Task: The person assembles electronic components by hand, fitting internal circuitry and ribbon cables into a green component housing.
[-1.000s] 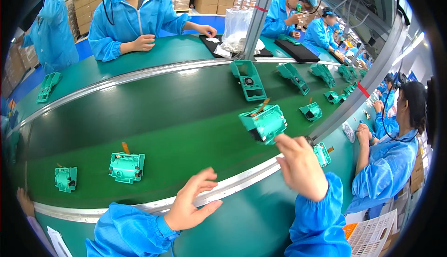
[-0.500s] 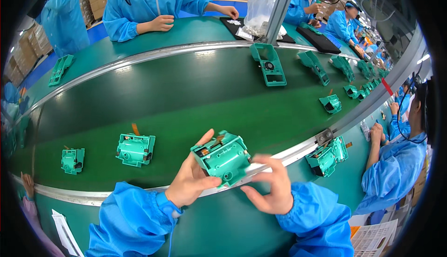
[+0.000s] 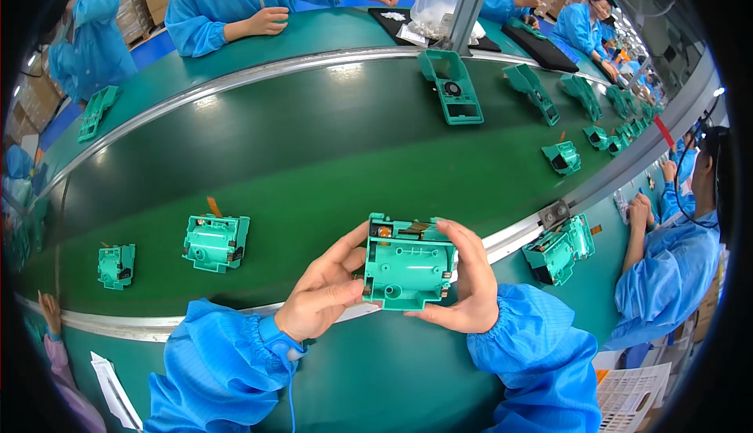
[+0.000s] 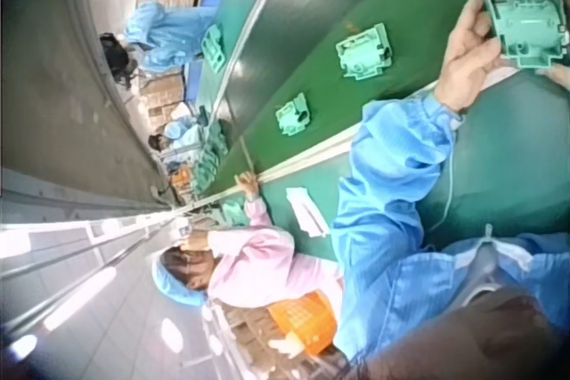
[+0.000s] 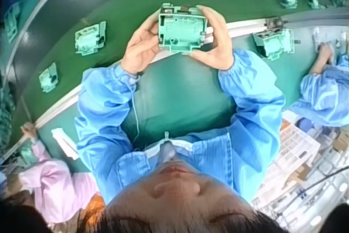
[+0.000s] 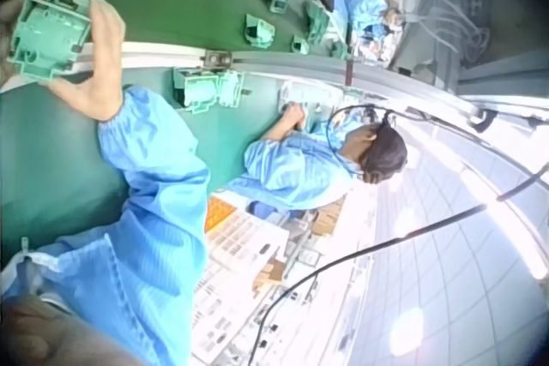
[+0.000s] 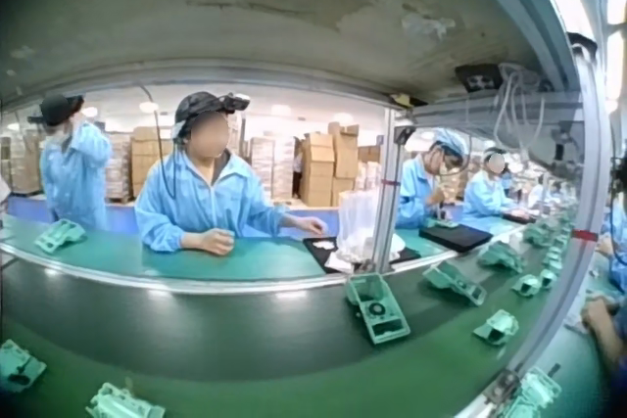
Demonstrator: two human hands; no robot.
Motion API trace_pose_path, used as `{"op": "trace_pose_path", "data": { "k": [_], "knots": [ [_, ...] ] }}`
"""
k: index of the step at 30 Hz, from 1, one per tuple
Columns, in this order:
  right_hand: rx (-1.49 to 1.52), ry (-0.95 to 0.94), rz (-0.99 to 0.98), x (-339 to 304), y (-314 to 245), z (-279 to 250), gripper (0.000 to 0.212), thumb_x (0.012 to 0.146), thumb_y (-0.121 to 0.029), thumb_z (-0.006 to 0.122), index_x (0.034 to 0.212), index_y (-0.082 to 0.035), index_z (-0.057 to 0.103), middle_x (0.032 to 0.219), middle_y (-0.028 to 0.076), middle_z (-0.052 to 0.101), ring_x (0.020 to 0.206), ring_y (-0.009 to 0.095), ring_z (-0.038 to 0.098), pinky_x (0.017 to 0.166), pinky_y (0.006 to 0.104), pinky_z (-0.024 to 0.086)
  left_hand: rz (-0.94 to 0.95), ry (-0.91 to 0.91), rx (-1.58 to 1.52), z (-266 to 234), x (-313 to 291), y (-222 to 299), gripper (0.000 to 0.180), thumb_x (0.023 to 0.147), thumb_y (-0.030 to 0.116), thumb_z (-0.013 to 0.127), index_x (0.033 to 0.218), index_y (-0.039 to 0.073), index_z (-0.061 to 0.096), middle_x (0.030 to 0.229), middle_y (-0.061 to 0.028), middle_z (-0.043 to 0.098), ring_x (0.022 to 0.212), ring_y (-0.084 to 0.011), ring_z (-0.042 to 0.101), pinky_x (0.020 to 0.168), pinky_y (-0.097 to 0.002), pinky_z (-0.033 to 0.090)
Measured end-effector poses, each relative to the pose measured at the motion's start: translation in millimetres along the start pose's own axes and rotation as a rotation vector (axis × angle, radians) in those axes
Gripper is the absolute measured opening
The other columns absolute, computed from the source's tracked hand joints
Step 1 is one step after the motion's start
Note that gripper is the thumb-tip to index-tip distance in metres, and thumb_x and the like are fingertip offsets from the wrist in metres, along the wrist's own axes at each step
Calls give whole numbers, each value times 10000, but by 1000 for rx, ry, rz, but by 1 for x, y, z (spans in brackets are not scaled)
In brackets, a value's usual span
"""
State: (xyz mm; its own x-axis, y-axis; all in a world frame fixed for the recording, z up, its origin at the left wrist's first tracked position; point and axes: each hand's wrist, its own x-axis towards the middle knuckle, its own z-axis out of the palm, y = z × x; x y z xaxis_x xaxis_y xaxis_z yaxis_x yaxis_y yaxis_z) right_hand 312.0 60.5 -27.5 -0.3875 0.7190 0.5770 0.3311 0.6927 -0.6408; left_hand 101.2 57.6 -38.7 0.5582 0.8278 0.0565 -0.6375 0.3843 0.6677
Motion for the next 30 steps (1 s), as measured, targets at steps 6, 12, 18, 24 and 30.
{"op": "trace_pose_path", "data": {
  "k": [6, 12, 18, 24, 30],
  "knots": [
    [-69, 29, -17, -1, 1, 3, 869, 562, -166, 806, 1273, 32, 348, 1234, 187, 426, 1139, 353, 410, 937, 421, 356, 37, -12, 49, -5, 2, -4, 734, 779, 60, 530, 1386, 20, 120, 1246, -157, 390, 1108, -231, 439, 894, -354, 389],
    [-84, 15, -41, -2, 4, 4, 879, 562, -153, 803, 1286, 24, 337, 1254, 203, 409, 1156, 364, 397, 945, 425, 347, 63, 4, 109, -9, 4, -7, 734, 763, 5, 525, 1383, 16, 132, 1253, -160, 392, 1137, -230, 423, 944, -358, 355],
    [26, -1, -35, -5, 7, 8, 942, 585, -175, 806, 1332, 12, 263, 1316, 232, 342, 1223, 365, 340, 985, 443, 296, 91, 39, 129, -10, 2, -7, 720, 759, -19, 525, 1377, 12, 158, 1299, -177, 367, 1184, -243, 392, 990, -361, 310],
    [747, 133, 173, -8, 12, 21, 786, 770, -174, 671, 1361, 15, 189, 1308, 204, 368, 1196, 288, 390, 983, 400, 301, 127, 53, 94, -17, 5, -10, 707, 767, -20, 523, 1378, 26, 171, 1303, -174, 368, 1185, -248, 390, 983, -356, 317],
    [1180, 4, 620, -12, 16, 15, 457, 890, -182, 500, 1280, 0, 349, 1183, 108, 497, 1089, 205, 476, 916, 356, 378, 114, 47, 110, -15, 3, -9, 728, 780, -11, 534, 1386, 38, 135, 1308, -168, 354, 1172, -246, 399, 941, -367, 371]
  ]
}}
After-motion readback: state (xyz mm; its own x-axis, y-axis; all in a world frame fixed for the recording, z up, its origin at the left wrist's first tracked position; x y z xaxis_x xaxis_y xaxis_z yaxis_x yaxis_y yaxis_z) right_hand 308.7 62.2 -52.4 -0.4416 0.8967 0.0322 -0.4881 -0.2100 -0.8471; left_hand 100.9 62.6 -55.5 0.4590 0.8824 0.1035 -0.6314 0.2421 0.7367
